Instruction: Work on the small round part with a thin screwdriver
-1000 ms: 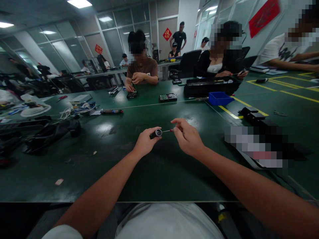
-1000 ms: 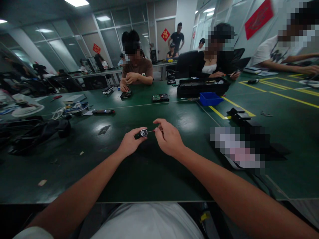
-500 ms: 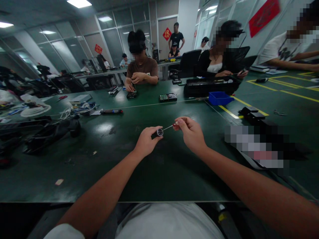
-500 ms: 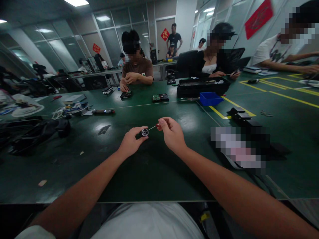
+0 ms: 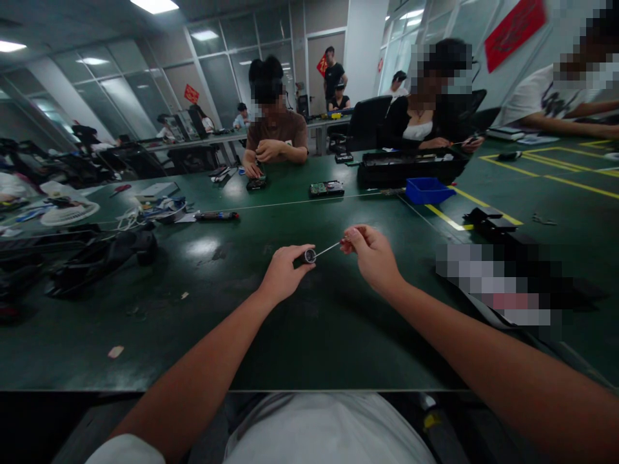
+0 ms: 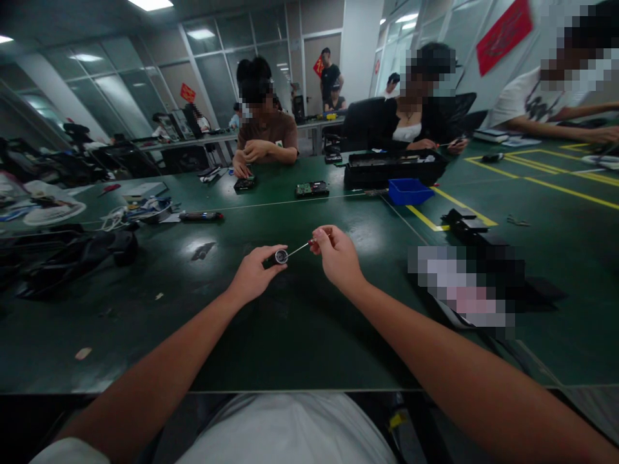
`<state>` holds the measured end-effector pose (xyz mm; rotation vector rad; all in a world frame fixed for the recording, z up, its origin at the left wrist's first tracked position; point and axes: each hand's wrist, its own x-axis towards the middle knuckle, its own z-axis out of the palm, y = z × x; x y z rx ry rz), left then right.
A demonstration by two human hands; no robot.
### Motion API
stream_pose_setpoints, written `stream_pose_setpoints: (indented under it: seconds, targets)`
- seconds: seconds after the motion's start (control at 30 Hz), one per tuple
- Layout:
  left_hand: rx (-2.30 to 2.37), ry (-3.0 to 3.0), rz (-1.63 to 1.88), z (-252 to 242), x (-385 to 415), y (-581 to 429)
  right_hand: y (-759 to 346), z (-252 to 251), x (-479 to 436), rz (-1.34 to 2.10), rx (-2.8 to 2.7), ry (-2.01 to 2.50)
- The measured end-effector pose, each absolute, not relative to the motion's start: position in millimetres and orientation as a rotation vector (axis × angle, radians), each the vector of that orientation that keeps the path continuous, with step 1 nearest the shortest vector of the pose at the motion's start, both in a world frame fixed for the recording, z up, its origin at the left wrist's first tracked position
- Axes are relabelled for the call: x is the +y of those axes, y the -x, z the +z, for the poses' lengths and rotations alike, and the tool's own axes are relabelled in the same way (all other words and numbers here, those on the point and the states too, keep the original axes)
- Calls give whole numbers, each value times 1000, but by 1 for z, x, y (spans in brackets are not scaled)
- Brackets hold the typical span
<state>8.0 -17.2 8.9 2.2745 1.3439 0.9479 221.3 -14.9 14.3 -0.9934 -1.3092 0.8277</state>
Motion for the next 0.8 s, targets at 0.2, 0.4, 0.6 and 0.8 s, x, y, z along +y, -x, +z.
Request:
stream_pose_setpoints:
  seconds: [0.2,0.4,0.6,0.8]
  targets:
    - [1352,-2300,994,9,-16,-7,-217,17,-27,733,-1520,972]
    - [1377,-2302,998,5,-13,-5,-216,16,-29,665,-1545,999]
    - [1392,-2307,961,5,-13,-3,-220,24,-33,556,-1484,1000]
    - [1396,-2327,953,6,-13,-4,-220,23,-35,559,-1584,966]
